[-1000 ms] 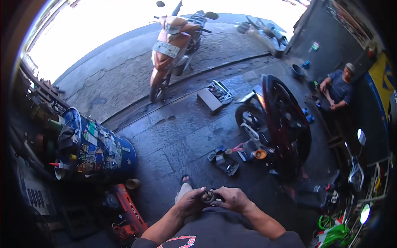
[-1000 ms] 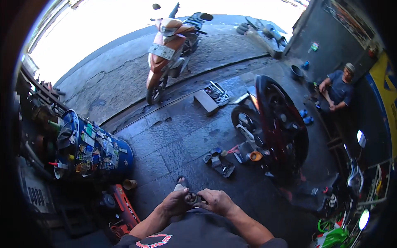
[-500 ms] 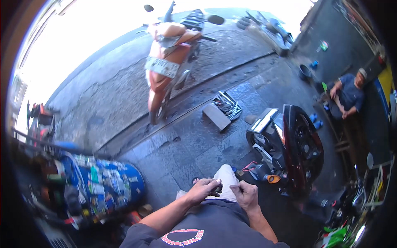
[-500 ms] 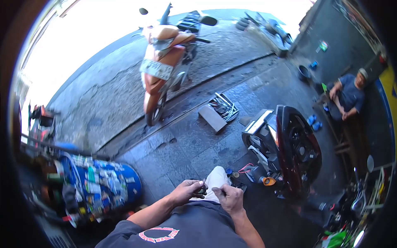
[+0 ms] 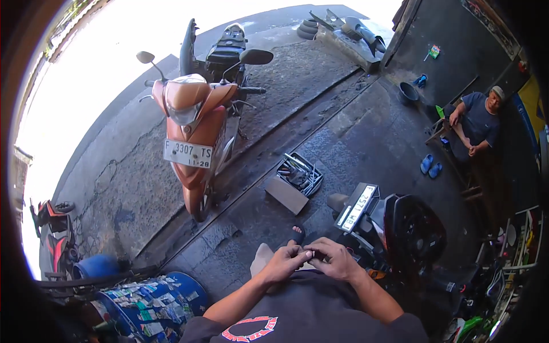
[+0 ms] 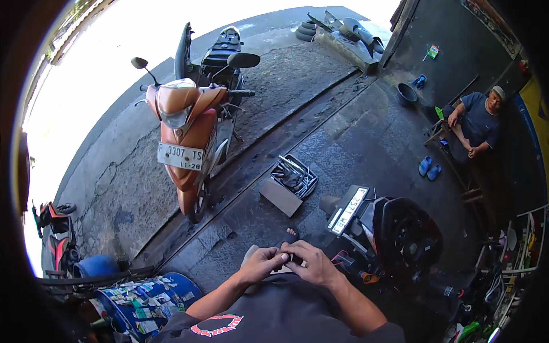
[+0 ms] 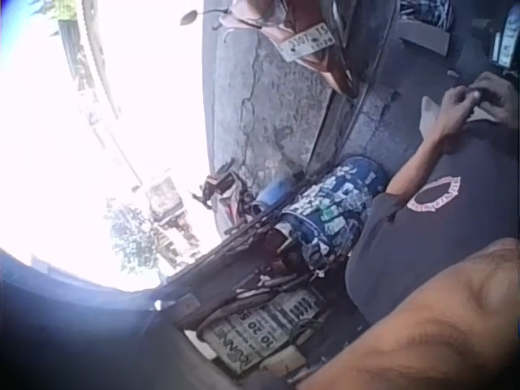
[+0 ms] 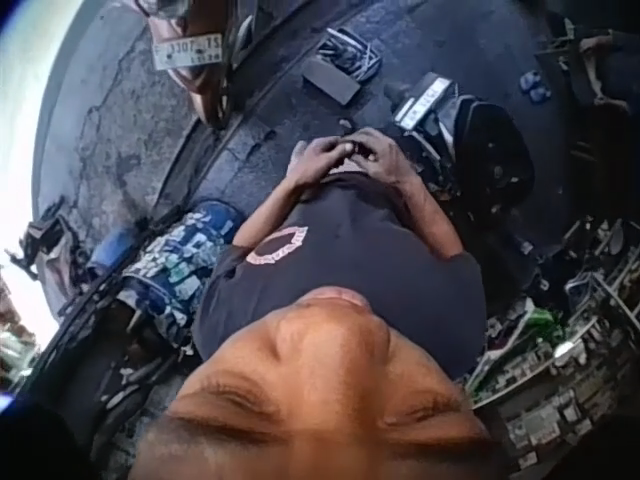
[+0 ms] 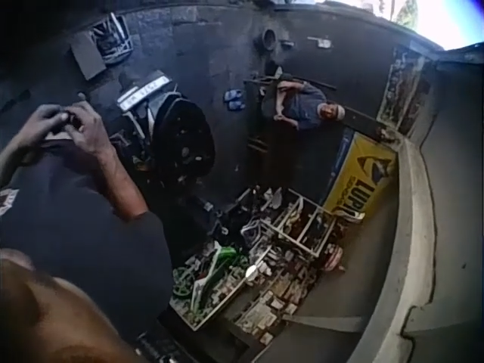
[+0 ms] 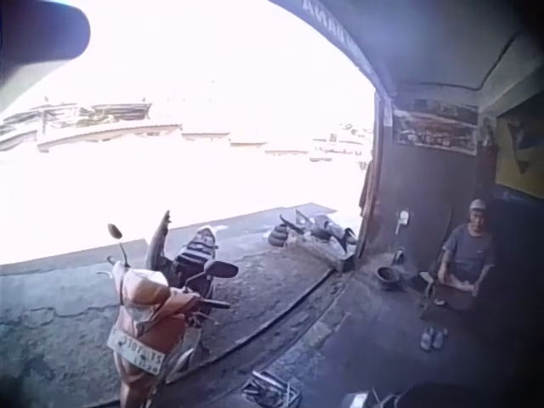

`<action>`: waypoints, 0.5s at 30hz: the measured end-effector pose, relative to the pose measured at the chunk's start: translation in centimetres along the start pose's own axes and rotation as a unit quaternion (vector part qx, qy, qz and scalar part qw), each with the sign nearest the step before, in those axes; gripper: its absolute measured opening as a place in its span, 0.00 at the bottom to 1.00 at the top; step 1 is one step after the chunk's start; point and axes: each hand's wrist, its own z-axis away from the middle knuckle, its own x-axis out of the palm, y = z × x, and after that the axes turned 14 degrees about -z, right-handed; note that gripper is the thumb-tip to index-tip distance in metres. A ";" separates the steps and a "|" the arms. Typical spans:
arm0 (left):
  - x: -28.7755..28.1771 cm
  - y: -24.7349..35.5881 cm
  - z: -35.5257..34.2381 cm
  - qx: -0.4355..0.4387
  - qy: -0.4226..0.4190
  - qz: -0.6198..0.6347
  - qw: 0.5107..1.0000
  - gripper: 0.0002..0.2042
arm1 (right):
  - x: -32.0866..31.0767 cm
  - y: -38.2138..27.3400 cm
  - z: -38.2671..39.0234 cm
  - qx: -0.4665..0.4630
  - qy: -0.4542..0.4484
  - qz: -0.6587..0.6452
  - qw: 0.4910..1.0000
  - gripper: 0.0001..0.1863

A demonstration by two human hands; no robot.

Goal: Repairing the engine and wiring of a motorcycle in a service bay.

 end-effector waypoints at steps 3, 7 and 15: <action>-3.8 1.5 -3.0 -0.030 -0.026 0.039 0.998 0.19 | -2.7 -0.7 -5.4 -0.029 -0.056 0.007 0.998 0.15; -7.6 3.1 -6.9 0.016 -0.088 0.320 0.943 0.18 | -4.9 0.0 -10.4 0.019 0.002 -0.099 0.995 0.15; -17.5 8.3 -18.2 0.008 -0.120 0.060 0.991 0.22 | -7.9 -1.0 -22.1 0.033 0.065 -0.074 0.995 0.17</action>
